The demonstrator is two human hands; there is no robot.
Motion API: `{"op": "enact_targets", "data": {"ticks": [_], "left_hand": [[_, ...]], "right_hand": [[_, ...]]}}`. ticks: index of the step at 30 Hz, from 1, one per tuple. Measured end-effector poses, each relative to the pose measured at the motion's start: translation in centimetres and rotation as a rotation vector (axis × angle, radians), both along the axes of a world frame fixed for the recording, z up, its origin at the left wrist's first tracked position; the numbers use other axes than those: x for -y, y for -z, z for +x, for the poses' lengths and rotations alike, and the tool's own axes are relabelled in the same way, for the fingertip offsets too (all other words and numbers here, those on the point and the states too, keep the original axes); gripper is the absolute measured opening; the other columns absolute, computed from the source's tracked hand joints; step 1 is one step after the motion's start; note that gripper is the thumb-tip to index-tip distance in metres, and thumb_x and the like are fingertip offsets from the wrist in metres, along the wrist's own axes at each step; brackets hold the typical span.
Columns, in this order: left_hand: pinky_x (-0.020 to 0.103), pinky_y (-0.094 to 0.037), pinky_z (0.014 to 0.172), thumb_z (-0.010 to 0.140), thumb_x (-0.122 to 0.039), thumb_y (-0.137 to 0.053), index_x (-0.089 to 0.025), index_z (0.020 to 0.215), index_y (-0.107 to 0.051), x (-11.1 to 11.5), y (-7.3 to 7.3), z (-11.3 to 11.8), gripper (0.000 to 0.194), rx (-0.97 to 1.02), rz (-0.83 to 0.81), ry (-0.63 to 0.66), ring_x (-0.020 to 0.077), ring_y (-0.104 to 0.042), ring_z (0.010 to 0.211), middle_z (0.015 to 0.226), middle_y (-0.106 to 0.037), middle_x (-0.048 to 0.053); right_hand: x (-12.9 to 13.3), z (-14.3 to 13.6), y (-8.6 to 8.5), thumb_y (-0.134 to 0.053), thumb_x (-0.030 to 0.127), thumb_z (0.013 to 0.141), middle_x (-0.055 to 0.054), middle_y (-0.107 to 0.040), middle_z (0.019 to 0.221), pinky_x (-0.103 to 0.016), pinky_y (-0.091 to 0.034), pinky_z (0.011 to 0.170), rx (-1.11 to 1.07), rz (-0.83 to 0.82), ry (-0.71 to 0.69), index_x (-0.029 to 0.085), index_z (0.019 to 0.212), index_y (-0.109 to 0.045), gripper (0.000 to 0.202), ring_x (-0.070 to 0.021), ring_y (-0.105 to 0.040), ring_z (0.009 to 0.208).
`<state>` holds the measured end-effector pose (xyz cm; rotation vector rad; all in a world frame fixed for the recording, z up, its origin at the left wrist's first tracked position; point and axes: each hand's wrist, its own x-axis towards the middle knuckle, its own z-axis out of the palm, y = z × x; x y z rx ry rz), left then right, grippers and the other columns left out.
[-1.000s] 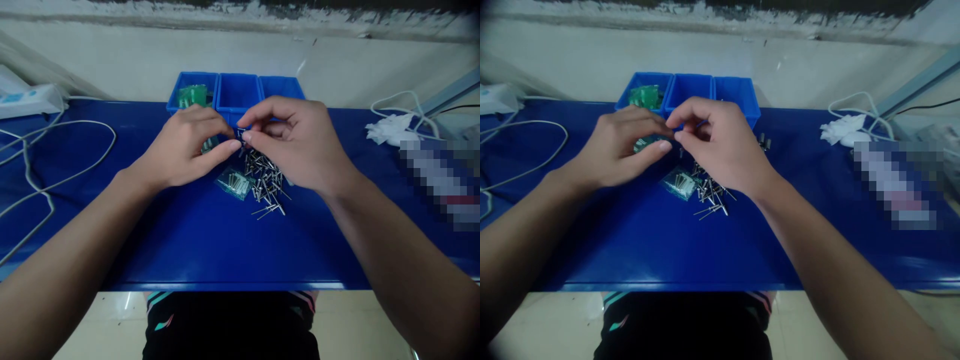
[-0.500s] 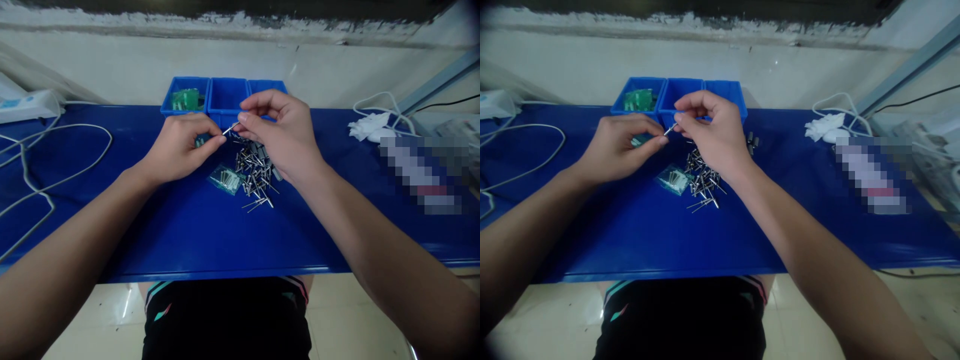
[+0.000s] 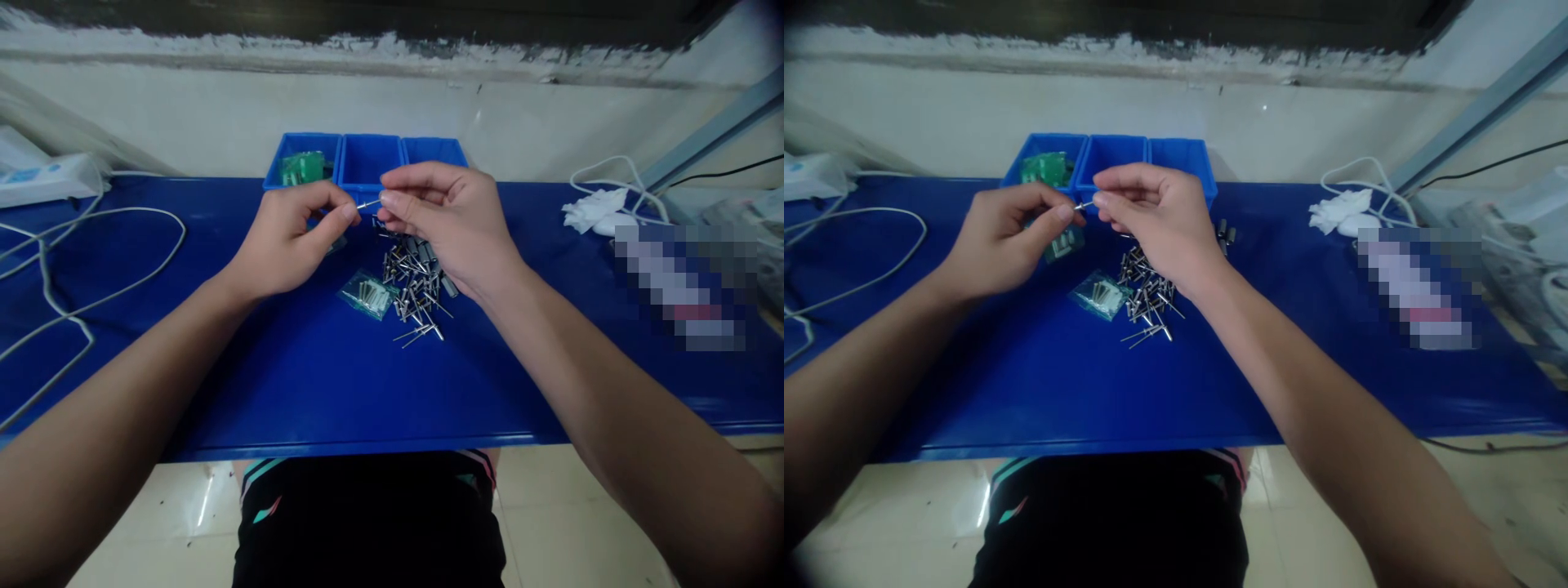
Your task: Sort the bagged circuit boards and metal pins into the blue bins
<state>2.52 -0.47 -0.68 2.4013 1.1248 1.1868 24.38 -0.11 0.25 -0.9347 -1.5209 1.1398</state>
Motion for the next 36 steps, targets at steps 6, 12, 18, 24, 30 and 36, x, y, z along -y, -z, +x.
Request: {"op": "enact_targets", "data": {"ticks": [6,12,18,24,30,36], "left_hand": [[0.034,-0.049,0.067,0.103,-0.049,-0.059,-0.025,0.089,-0.072,0.0,-0.1,0.1,0.030,0.054,-0.004,-0.022,0.0194,-0.067,0.074,0.083,-0.074,0.001],[0.034,-0.051,0.069,0.105,-0.049,-0.054,-0.027,0.088,-0.071,0.0,0.0,0.0,0.032,0.062,-0.019,-0.038,0.0194,-0.070,0.076,0.084,-0.074,0.001],[0.033,-0.055,0.069,0.102,-0.046,-0.062,-0.024,0.088,-0.071,0.0,-0.1,0.1,0.027,0.091,-0.026,-0.004,0.0188,-0.071,0.078,0.086,-0.076,0.002],[0.029,-0.056,0.073,0.099,-0.046,-0.063,-0.020,0.090,-0.072,0.3,-0.4,0.1,0.029,0.012,-0.069,-0.090,0.0177,-0.070,0.078,0.087,-0.077,0.003],[0.033,-0.055,0.079,0.098,-0.046,-0.056,-0.020,0.095,-0.075,0.2,-0.8,-0.6,0.032,-0.192,-0.056,-0.190,0.0217,-0.071,0.082,0.092,-0.077,0.006],[0.045,-0.055,0.091,0.096,-0.051,-0.053,-0.023,0.107,-0.075,-0.2,-0.9,-1.9,0.037,-0.491,-0.038,-0.277,0.0335,-0.069,0.108,0.109,-0.074,0.012]], "right_hand": [[0.1,-0.2,0.2,-0.086,0.042,0.083,-0.003,-0.076,0.094,-0.034,-0.062,0.082,0.022,0.036,0.003,0.025,0.099,-0.075,0.026,-0.0192,-0.074,0.092],[-0.1,0.5,-0.5,-0.070,0.065,0.090,-0.003,-0.072,0.091,-0.036,-0.059,0.076,0.092,0.051,0.087,0.027,0.093,-0.070,0.039,-0.0202,-0.072,0.088],[-3.9,5.6,-0.7,-0.049,0.078,0.091,-0.007,-0.069,0.085,-0.043,-0.051,0.069,0.394,0.086,0.095,0.032,0.098,-0.068,0.050,-0.0283,-0.066,0.085],[-5.4,6.5,0.1,-0.057,0.060,0.087,0.001,-0.047,0.062,-0.034,-0.038,0.053,-0.010,-0.226,0.316,0.029,0.071,-0.049,0.037,-0.0177,-0.046,0.057],[-4.1,4.7,-0.6,-0.069,0.039,0.080,0.006,-0.042,0.060,-0.028,-0.028,0.048,-0.316,-0.413,0.460,0.025,0.068,-0.045,0.030,-0.0099,-0.037,0.051],[-4.2,4.9,-0.2,-0.077,0.051,0.076,0.003,-0.059,0.075,-0.030,-0.032,0.051,-0.184,-0.329,0.376,0.028,0.089,-0.061,0.031,-0.0125,-0.052,0.057]]}}
